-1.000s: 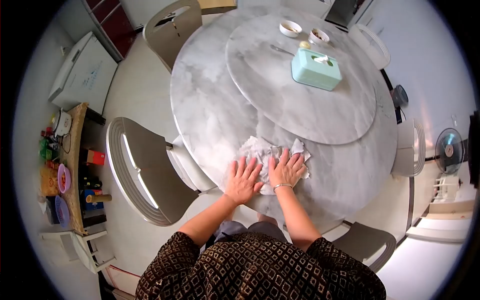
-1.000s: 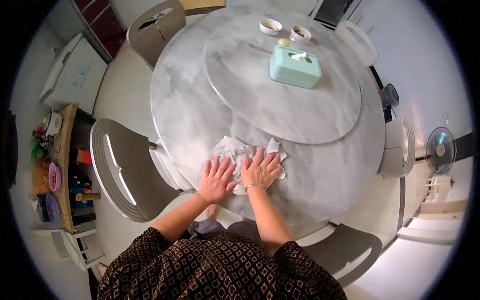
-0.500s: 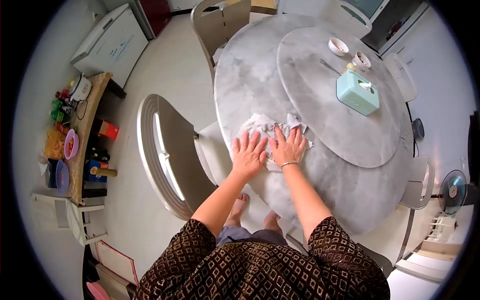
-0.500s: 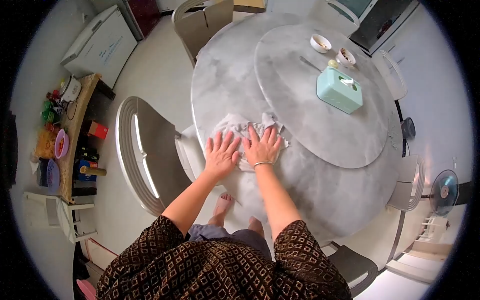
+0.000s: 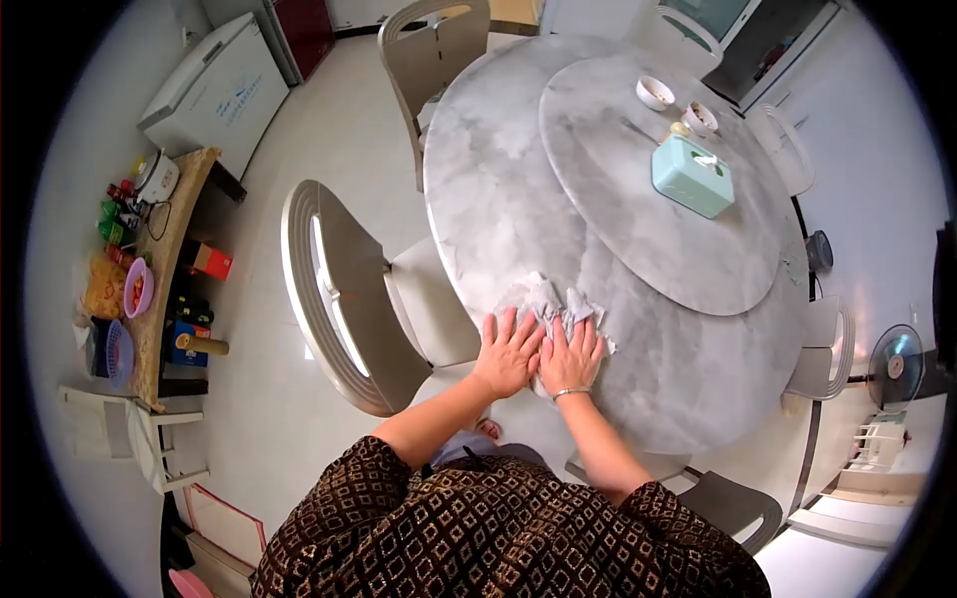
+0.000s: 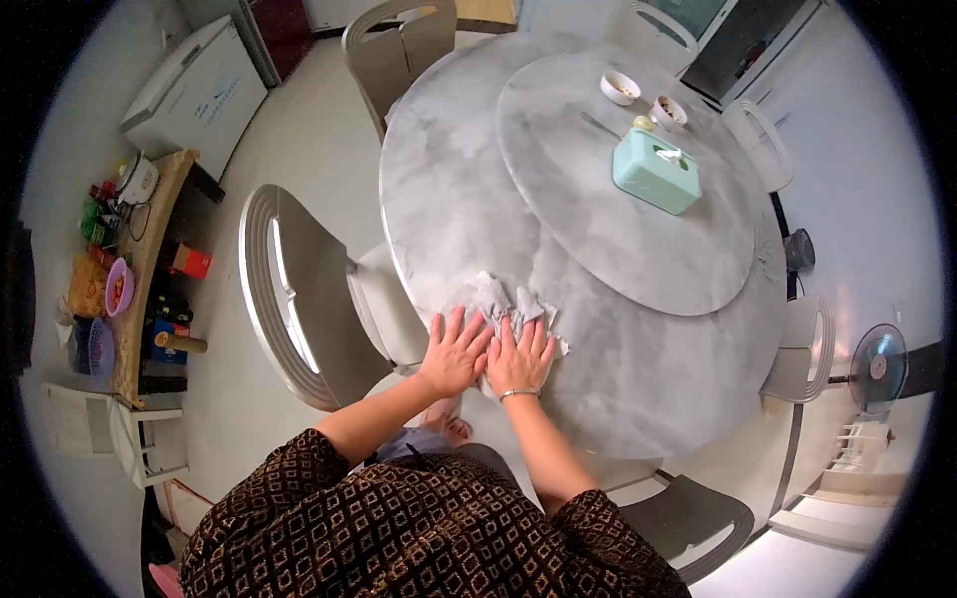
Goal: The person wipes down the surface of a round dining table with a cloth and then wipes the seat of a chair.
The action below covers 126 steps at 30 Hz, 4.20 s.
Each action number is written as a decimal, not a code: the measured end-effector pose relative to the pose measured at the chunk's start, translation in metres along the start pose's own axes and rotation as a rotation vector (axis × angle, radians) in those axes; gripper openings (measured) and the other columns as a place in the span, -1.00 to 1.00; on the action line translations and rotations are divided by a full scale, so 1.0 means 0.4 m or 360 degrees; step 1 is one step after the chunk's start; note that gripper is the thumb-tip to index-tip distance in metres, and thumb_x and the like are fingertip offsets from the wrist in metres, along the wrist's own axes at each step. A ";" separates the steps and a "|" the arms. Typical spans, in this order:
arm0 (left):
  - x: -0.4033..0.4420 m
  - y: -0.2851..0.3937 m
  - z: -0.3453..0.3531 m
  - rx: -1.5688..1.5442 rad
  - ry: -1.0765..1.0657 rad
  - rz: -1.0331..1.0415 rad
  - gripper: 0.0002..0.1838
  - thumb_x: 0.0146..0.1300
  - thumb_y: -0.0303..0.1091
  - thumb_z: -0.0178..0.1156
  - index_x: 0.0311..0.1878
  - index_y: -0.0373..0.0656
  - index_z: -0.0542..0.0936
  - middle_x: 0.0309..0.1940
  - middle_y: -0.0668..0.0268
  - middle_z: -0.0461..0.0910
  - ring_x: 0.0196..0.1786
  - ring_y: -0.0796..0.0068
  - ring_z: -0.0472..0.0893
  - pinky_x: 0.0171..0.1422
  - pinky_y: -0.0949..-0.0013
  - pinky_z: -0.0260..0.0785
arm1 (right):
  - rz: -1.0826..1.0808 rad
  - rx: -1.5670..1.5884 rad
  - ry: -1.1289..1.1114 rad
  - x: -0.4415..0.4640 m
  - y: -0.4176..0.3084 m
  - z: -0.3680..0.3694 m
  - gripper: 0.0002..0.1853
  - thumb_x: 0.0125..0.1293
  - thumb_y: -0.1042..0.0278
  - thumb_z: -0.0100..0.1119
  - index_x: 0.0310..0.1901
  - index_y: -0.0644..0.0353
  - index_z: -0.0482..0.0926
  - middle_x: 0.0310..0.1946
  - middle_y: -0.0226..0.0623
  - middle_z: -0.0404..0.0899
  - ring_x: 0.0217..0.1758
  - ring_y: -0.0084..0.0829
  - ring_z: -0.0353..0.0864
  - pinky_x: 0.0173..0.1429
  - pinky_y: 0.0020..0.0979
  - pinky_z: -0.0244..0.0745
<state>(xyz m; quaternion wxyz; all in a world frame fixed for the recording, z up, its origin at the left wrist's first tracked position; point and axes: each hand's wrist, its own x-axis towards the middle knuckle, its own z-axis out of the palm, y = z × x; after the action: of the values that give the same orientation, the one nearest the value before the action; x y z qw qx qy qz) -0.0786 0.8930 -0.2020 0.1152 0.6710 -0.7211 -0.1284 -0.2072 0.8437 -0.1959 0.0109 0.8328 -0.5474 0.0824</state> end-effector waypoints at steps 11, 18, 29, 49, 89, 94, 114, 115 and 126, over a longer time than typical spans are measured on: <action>0.008 0.236 0.064 0.0185 -0.0484 0.0628 -0.41 0.32 0.03 -0.24 0.37 0.02 0.16 0.43 0.30 -0.01 0.48 0.05 -0.22 0.41 -0.26 -0.50 | 0.0414 -0.0014 0.0155 -0.251 0.218 -0.033 -0.54 0.16 0.05 0.04 0.10 -0.03 0.46 0.22 -0.12 0.26 0.37 -0.12 0.08 0.35 0.06 -0.08; 0.040 0.240 0.095 0.0200 -0.0335 0.0780 -0.40 0.26 0.03 -0.14 0.34 0.02 0.23 0.39 0.28 0.12 0.47 0.14 -0.05 0.44 -0.18 -0.41 | 0.0513 -0.0029 0.0194 -0.248 0.231 -0.012 -0.54 0.18 0.08 0.00 0.11 0.00 0.45 0.22 -0.12 0.27 0.37 -0.11 0.08 0.34 0.06 -0.06; 0.064 0.229 0.102 -0.0026 -0.0198 0.0894 -0.41 0.24 -0.01 -0.10 0.29 -0.07 0.30 0.35 0.21 0.17 0.45 0.19 0.01 0.45 -0.12 -0.37 | 0.0657 -0.0073 0.0101 -0.235 0.223 -0.005 -0.53 0.22 0.08 -0.04 0.16 0.02 0.42 0.21 -0.12 0.29 0.39 -0.17 0.07 0.38 0.00 -0.09; 0.135 -0.182 -0.054 0.0027 -0.0093 0.0481 -0.47 0.29 -0.05 -0.17 0.34 0.13 0.24 0.39 0.42 0.11 0.46 0.35 0.01 0.49 0.02 -0.34 | 0.0678 -0.0033 -0.0262 0.104 -0.138 0.035 -0.45 0.31 -0.04 -0.25 0.27 0.00 0.27 0.32 -0.07 0.10 0.45 -0.12 -0.13 0.43 0.04 -0.31; 0.822 -0.623 -0.207 0.0136 0.0443 -0.0921 -0.49 0.35 -0.07 -0.31 0.35 0.16 0.21 0.42 0.44 0.05 0.48 0.26 -0.08 0.46 -0.10 -0.38 | -0.0314 0.0249 0.0008 1.169 -0.275 0.220 -0.47 0.28 -0.14 -0.19 0.25 -0.19 0.28 0.25 0.00 0.20 0.39 0.02 -0.02 0.39 0.07 -0.26; 0.846 -0.639 -0.222 0.0066 0.0449 -0.1030 -0.47 0.30 -0.09 -0.28 0.35 0.15 0.21 0.42 0.42 0.06 0.47 0.21 -0.07 0.46 -0.12 -0.40 | -0.0481 0.0277 -0.0027 1.212 -0.278 0.238 -0.54 0.30 -0.15 -0.21 0.20 -0.34 0.35 0.27 -0.14 0.20 0.41 -0.10 -0.04 0.39 0.01 -0.26; 0.422 -0.368 -0.130 0.0168 0.0244 -0.0869 -0.48 0.34 -0.10 -0.26 0.36 0.08 0.19 0.42 0.38 0.04 0.48 0.15 -0.09 0.44 -0.16 -0.36 | -0.0330 0.0401 0.0151 0.656 -0.225 0.154 -0.59 0.24 0.03 -0.06 0.13 -0.22 0.45 0.16 -0.21 0.31 0.37 -0.19 0.04 0.40 0.00 -0.21; 0.389 -0.344 -0.118 0.0154 0.0251 -0.0850 -0.48 0.34 -0.10 -0.26 0.36 0.08 0.19 0.42 0.38 0.04 0.48 0.15 -0.09 0.44 -0.16 -0.36 | -0.0289 0.0403 0.0145 0.607 -0.214 0.145 -0.59 0.24 0.03 -0.05 0.13 -0.21 0.46 0.15 -0.21 0.31 0.36 -0.20 0.05 0.40 0.00 -0.19; 0.102 -0.084 -0.032 0.0122 0.0110 -0.0121 -0.48 0.28 -0.19 -0.16 0.29 -0.12 0.29 0.38 0.20 0.12 0.46 0.01 -0.07 0.40 -0.25 -0.38 | 0.0093 0.0306 0.0155 0.137 -0.063 0.013 -0.57 0.22 0.03 -0.03 0.13 -0.13 0.46 0.13 -0.14 0.34 0.35 -0.12 0.12 0.37 0.05 -0.12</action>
<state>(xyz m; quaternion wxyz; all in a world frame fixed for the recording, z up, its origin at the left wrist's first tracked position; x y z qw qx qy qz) -0.0457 0.8495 -0.2018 0.1092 0.7059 -0.6950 -0.0818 -0.1623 0.8036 -0.1909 -0.0447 0.8087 -0.5598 0.1752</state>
